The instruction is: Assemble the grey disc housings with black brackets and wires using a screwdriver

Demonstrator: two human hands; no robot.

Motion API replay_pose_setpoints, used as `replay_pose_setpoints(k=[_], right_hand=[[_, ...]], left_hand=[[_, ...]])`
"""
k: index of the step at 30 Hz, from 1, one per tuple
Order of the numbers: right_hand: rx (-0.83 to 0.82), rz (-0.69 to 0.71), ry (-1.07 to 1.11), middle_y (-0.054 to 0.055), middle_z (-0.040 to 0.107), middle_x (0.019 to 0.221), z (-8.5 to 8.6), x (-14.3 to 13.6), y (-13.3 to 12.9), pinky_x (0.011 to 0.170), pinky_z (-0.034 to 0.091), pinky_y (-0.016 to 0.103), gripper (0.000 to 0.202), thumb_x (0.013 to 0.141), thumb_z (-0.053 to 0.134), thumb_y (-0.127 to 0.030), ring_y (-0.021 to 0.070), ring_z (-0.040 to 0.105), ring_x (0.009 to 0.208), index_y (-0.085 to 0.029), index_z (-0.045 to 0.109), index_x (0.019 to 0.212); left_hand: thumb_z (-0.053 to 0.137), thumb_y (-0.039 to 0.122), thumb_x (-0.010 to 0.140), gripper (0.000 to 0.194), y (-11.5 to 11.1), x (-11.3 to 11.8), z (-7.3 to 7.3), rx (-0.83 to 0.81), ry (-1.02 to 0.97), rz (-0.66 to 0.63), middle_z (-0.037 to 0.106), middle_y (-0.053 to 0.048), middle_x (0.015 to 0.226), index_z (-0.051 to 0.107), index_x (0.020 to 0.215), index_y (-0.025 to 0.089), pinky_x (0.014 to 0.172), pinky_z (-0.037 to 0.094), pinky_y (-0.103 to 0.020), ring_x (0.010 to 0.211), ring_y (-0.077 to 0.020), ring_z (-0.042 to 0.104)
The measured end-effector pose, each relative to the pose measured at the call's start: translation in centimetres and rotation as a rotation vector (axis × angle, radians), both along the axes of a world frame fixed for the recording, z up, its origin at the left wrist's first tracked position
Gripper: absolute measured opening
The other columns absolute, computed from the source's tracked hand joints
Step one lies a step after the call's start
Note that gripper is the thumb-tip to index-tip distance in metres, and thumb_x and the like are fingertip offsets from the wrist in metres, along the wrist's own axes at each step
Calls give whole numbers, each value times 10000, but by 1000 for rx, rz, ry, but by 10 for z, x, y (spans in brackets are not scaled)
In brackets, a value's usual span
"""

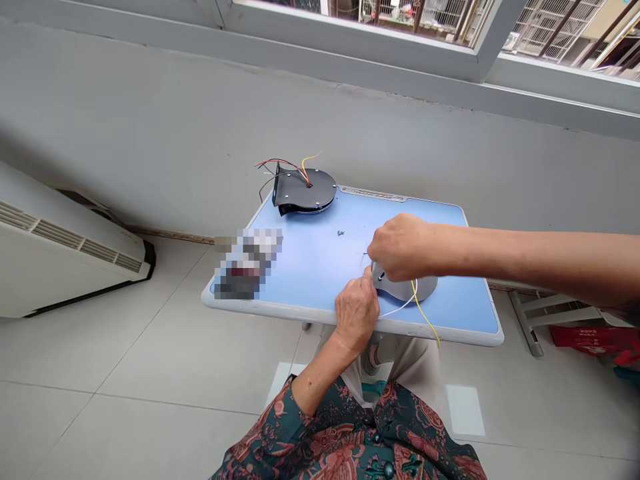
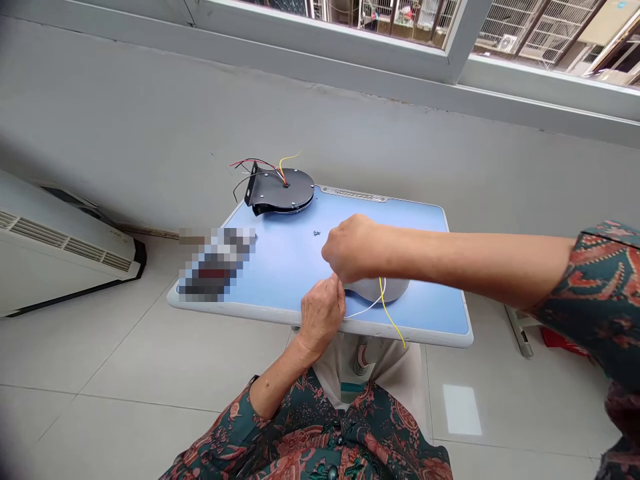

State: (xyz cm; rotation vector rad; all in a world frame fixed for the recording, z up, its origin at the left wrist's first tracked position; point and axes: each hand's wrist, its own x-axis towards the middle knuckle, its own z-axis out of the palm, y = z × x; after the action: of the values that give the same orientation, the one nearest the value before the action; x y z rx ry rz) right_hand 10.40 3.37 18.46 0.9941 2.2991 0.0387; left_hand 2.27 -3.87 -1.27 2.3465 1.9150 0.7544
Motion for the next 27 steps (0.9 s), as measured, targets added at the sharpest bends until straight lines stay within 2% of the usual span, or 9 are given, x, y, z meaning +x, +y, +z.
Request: replay_pose_setpoints(k=[3, 6, 8, 10, 13, 16, 20, 23, 27], right_hand=[[-49, -169, -88, 109, 709, 958, 10, -7, 4, 702, 422, 337, 140, 816, 643, -201, 246, 654, 899, -168, 743, 909], [-55, -219, -103, 115, 713, 981, 17, -14, 0, 735, 439, 356, 151, 819, 667, -196, 271, 666, 940, -168, 753, 939], [-58, -212, -116, 106, 710, 946, 18, -19, -5, 749, 442, 366, 133, 810, 695, -176, 279, 665, 946, -166, 755, 927], [-48, -217, -110, 93, 704, 892, 17, -20, -8, 744, 439, 369, 97, 786, 716, -140, 276, 659, 925, -166, 754, 871], [-37, -255, -45, 75, 683, 804, 19, -13, -8, 694, 419, 351, 71, 747, 726, -96, 250, 647, 838, -167, 732, 748], [-52, -269, 112, 58, 669, 777, 26, 9, -6, 623, 378, 313, 79, 754, 717, -121, 202, 616, 736, -170, 731, 815], [-74, -204, 463, 34, 684, 800, 30, 50, -11, 602, 345, 268, 169, 838, 627, -158, 153, 579, 718, -191, 701, 987], [-65, -279, 699, 22, 688, 771, 17, 71, -19, 603, 350, 252, 188, 876, 549, -135, 131, 575, 680, -181, 672, 1011], [68, -341, 850, 30, 691, 773, -3, 77, -30, 607, 352, 248, 165, 878, 553, -133, 131, 567, 671, -157, 653, 1007]], left_hand=[[547, 229, 1003, 290, 4, -8, 8, 85, -77, -26, 686, -82, 880, 604, 1278, 155, 675, 455, -318, 799, -231, 620], [638, 259, 963, 225, 19, -16, 21, 235, -265, -141, 696, -106, 1031, 653, 1168, 165, 793, 493, -336, 917, -238, 610], [658, 200, 937, 28, 34, -16, 29, 244, -388, -284, 707, -52, 913, 681, 949, 189, 783, 490, -315, 863, -207, 610], [727, 163, 865, 131, 48, -12, 34, 165, -459, -350, 685, -14, 795, 651, 763, 194, 700, 473, -282, 763, -175, 596], [772, 118, 797, 222, 60, -6, 36, 49, -529, -368, 637, 17, 682, 620, 649, 186, 628, 438, -254, 663, -140, 563], [801, 130, 791, 203, 60, -6, 34, -1, -620, -423, 654, 23, 673, 655, 662, 187, 627, 438, -247, 665, -134, 572], [814, 169, 807, 167, 57, -8, 33, 3, -730, -449, 716, 13, 728, 690, 701, 203, 687, 485, -262, 709, -145, 610], [813, 186, 816, 139, 57, -7, 33, 23, -731, -457, 736, 3, 750, 714, 723, 220, 733, 511, -285, 741, -161, 629], [765, 235, 863, 40, 54, -8, 29, 9, -735, -456, 739, -14, 795, 752, 825, 236, 810, 522, -315, 823, -185, 630]])
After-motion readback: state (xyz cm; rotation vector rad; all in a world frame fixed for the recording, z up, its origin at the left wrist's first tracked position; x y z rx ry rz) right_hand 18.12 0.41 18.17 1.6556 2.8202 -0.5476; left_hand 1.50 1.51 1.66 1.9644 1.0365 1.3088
